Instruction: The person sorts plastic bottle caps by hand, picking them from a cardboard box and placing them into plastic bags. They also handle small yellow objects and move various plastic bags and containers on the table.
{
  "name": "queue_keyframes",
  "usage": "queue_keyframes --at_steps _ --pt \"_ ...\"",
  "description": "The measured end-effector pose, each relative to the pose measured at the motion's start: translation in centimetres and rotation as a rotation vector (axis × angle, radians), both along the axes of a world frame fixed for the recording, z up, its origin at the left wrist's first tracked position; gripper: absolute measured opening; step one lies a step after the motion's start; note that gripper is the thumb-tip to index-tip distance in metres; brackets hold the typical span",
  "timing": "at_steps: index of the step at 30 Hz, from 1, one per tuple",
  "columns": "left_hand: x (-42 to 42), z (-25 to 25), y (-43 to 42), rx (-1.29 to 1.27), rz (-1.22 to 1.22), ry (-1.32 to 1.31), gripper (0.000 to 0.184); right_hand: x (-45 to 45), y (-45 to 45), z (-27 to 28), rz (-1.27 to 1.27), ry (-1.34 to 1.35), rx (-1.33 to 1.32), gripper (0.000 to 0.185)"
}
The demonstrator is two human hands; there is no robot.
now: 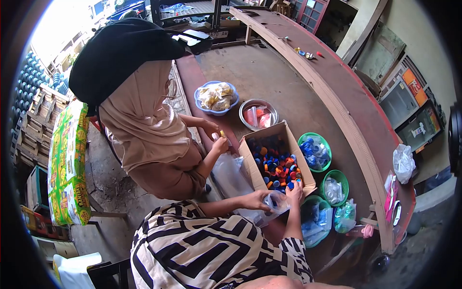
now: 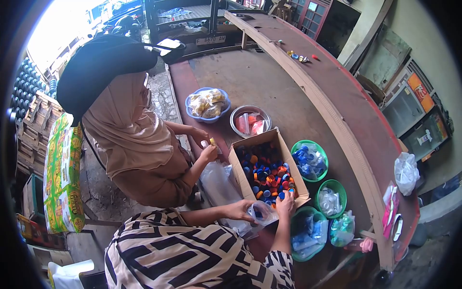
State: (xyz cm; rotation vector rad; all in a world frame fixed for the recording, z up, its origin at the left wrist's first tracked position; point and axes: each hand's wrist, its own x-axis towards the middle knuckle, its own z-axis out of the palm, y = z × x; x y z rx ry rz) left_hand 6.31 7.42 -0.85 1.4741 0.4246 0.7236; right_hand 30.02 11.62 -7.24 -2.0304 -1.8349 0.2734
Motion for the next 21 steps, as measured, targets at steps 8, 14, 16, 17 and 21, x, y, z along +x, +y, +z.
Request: queue_keyframes --at_steps 8,14,16,17,21 --pt "0.5 0.5 1.7 -0.064 0.067 -0.020 0.048 0.1 0.1 -0.1 -0.033 0.033 -0.017 0.038" --pt "0.3 0.5 2.0 -0.135 0.065 0.019 0.048 0.0 0.2 0.1 -0.046 0.032 -0.037 0.039" --pt "0.2 0.9 2.1 -0.114 0.078 0.049 0.049 0.3 0.4 -0.6 -0.005 0.048 0.045 0.039" --pt "0.2 0.8 2.1 -0.112 0.074 0.051 0.049 0.4 0.4 -0.8 -0.009 0.049 0.047 0.039" --pt "0.5 0.1 2.4 -0.114 0.075 0.028 0.049 0.2 0.1 -0.2 -0.024 0.041 0.026 0.038"
